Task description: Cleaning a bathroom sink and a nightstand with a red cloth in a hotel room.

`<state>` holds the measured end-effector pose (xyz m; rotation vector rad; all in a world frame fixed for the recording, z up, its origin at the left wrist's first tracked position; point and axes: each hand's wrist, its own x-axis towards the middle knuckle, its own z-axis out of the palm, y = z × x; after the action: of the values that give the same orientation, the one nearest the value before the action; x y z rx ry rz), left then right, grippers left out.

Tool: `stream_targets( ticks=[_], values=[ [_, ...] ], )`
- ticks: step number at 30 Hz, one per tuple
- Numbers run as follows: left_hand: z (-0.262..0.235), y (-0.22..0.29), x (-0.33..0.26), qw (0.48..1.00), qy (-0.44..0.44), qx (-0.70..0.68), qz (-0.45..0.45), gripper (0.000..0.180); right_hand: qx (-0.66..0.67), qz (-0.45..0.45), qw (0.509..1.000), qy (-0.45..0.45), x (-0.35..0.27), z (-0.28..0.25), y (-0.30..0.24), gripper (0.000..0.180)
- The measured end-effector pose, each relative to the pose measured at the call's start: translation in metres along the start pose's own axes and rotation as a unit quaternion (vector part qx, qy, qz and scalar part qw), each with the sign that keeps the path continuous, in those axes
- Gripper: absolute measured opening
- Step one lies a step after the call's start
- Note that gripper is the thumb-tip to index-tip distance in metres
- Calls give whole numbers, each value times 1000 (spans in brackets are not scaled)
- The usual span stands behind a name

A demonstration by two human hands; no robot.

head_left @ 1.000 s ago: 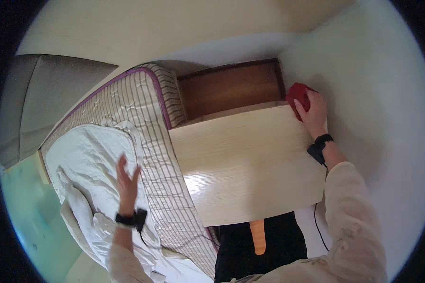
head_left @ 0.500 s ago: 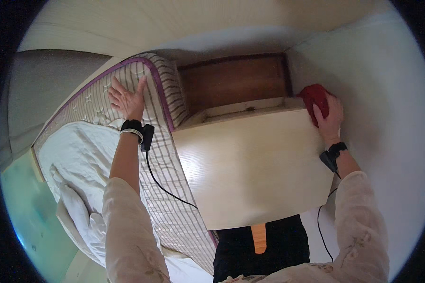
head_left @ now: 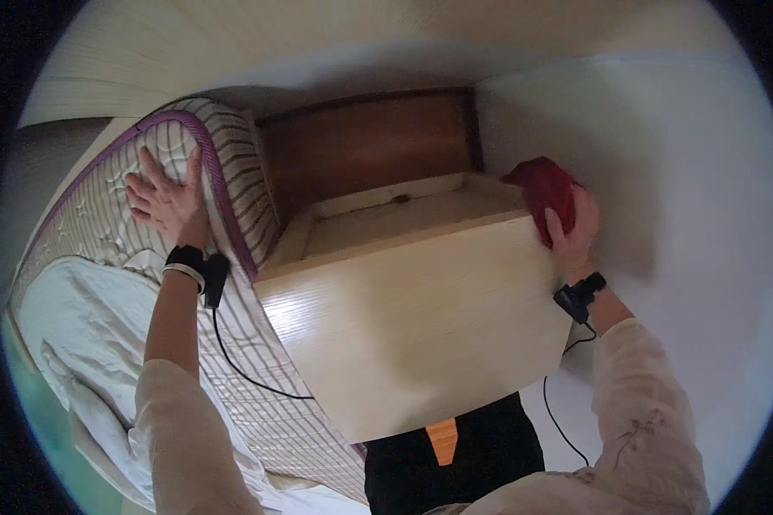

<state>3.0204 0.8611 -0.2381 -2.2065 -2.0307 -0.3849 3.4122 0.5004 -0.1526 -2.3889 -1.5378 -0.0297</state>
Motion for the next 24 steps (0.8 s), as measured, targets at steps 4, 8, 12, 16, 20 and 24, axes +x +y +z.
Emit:
stream_targets(
  ticks=[4,8,12,16,20,24],
  values=[
    [4,0,-2,999,43,-21,11,79,5,14,999,-31,-5,4,8,47],
    [8,-2,-6,996,65,-57,32,74,80,72,991,-74,1,-3,5,42],
    [10,-6,-7,997,62,-25,39,72,273,353,826,-343,58,-6,1,41],
    [14,-7,-5,993,95,-44,57,71,296,387,695,-529,131,60,6,47],
    [19,-10,-6,990,106,-63,70,69,168,47,826,-536,157,195,-20,45],
    [26,-17,-6,987,118,-70,83,71,69,-245,858,-446,173,305,-87,51]
  ],
)
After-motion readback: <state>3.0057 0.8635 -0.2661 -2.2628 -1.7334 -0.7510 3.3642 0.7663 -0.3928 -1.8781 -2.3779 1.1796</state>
